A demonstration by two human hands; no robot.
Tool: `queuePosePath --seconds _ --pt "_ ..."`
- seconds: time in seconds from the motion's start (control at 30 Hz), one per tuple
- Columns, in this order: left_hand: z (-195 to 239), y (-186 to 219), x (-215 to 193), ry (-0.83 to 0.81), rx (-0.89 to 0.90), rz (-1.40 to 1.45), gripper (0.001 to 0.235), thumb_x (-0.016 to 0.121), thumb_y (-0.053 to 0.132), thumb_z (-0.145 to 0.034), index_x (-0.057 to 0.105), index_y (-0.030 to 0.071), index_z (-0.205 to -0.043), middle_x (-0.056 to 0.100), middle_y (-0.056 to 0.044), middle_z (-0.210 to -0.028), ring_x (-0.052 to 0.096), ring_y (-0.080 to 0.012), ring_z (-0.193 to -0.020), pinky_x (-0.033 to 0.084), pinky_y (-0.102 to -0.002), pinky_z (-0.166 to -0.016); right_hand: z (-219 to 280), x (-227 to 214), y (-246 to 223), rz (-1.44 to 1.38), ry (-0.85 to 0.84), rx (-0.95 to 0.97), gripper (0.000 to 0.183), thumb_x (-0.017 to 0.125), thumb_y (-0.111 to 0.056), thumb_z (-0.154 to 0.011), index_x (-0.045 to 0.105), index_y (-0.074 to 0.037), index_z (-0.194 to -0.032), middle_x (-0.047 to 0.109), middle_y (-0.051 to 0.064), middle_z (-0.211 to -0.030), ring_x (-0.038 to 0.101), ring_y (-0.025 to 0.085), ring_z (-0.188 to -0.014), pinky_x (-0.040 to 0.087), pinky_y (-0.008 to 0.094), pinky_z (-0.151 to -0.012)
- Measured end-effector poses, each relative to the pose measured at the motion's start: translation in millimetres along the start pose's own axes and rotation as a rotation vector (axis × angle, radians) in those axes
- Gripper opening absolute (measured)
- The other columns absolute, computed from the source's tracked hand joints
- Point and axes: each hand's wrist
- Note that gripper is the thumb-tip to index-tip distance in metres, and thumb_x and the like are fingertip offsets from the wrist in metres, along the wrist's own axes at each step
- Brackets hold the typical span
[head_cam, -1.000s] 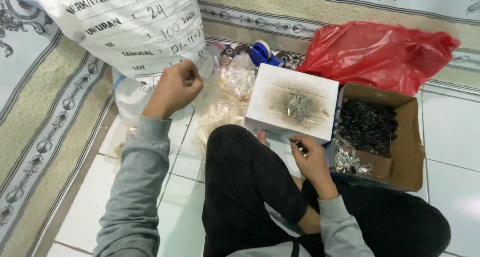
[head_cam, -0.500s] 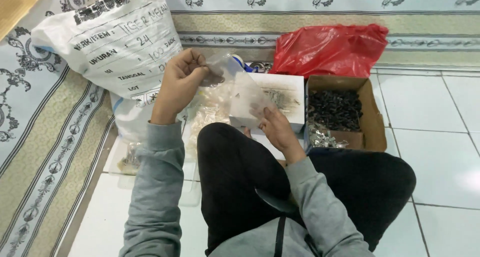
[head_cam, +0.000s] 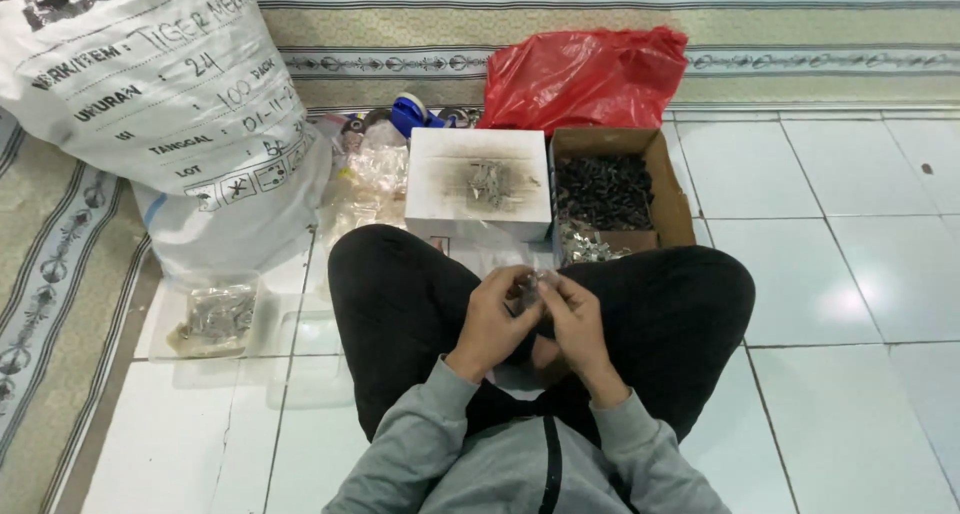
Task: The person sits on the floor and repeatedly picks small metal parts from a cardboard box, places them into clear plastic bags, and sets the filled bags aside. The person also moves a white box and a large sack to access the parts and packaging materials.
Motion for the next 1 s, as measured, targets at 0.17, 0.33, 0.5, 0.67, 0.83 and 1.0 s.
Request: queuePosePath --seconds 0.17,0.33,0.5,0.67,0.83,1.0 --pt "4.9 -1.9 7.0 -0.002 -0.008 0.048 0.041 0.082 0.021 -0.084 0.072 0.0 -0.117 0.074 -0.021 -0.098 0.073 -0.0332 -0.092 0.061 -0.039 -0.081 0.9 -19.5 24.3 -0.079 -0.021 0.088 0.027 0.058 -0.009 -0.101 0.075 0.007 -0.113 0.077 0.021 -0.093 0.072 0.025 -0.088 0.058 0.042 -0.082" --pt "-1.6 -1.5 4.4 -0.085 0.005 -0.02 0.028 0.065 0.012 -0.098 0.071 -0.004 -0.12 0.072 -0.026 -0.109 0.071 -0.0395 -0.103 0.059 -0.044 -0.087 -5.5 -24.4 30.4 0.126 0.011 0.033 0.022 0.068 -0.006 -0.097 0.076 0.006 -0.114 0.078 0.022 -0.098 0.068 0.019 -0.09 0.059 0.037 -0.077" --pt "-5.0 -40.5 21.5 -0.174 -0.031 -0.158 0.024 0.063 0.005 -0.095 0.075 0.0 -0.116 0.068 -0.023 -0.11 0.065 -0.0408 -0.109 0.055 -0.047 -0.093 -10.1 -36.8 57.9 0.248 0.085 0.075 0.024 0.084 -0.013 -0.088 0.079 0.003 -0.105 0.078 0.018 -0.081 0.069 0.015 -0.069 0.059 0.033 -0.057" --pt "-19.5 -54.4 24.0 -0.172 -0.139 -0.148 0.015 0.069 0.008 -0.091 0.077 0.0 -0.101 0.07 -0.021 -0.101 0.069 -0.0371 -0.097 0.059 -0.044 -0.08 -22.4 -28.7 50.0 0.289 0.101 0.149 0.016 0.074 -0.012 -0.093 0.08 0.001 -0.101 0.074 0.016 -0.068 0.062 0.015 -0.046 0.051 0.03 -0.04" --pt "-37.1 -57.9 20.1 -0.134 -0.369 0.04 0.018 0.073 0.019 -0.091 0.08 0.006 -0.101 0.074 -0.015 -0.099 0.071 -0.0283 -0.095 0.059 -0.038 -0.077 -52.1 -24.1 51.5 0.353 0.076 0.156 0.014 0.072 -0.008 -0.092 0.081 0.0 -0.1 0.079 0.014 -0.082 0.07 0.015 -0.068 0.057 0.031 -0.058" --pt "-49.5 -65.4 17.7 -0.032 -0.349 -0.043 0.017 0.064 0.011 -0.096 0.077 0.002 -0.102 0.072 -0.017 -0.099 0.071 -0.0336 -0.092 0.059 -0.041 -0.074 -67.8 -23.2 60.3 0.454 -0.022 0.135 0.014 0.07 -0.001 -0.086 0.078 0.001 -0.098 0.078 0.017 -0.085 0.072 0.022 -0.075 0.059 0.037 -0.065"
Point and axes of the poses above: each hand's wrist, its own z-axis away from the middle knuckle, its own x-axis out of the palm, y = z × x
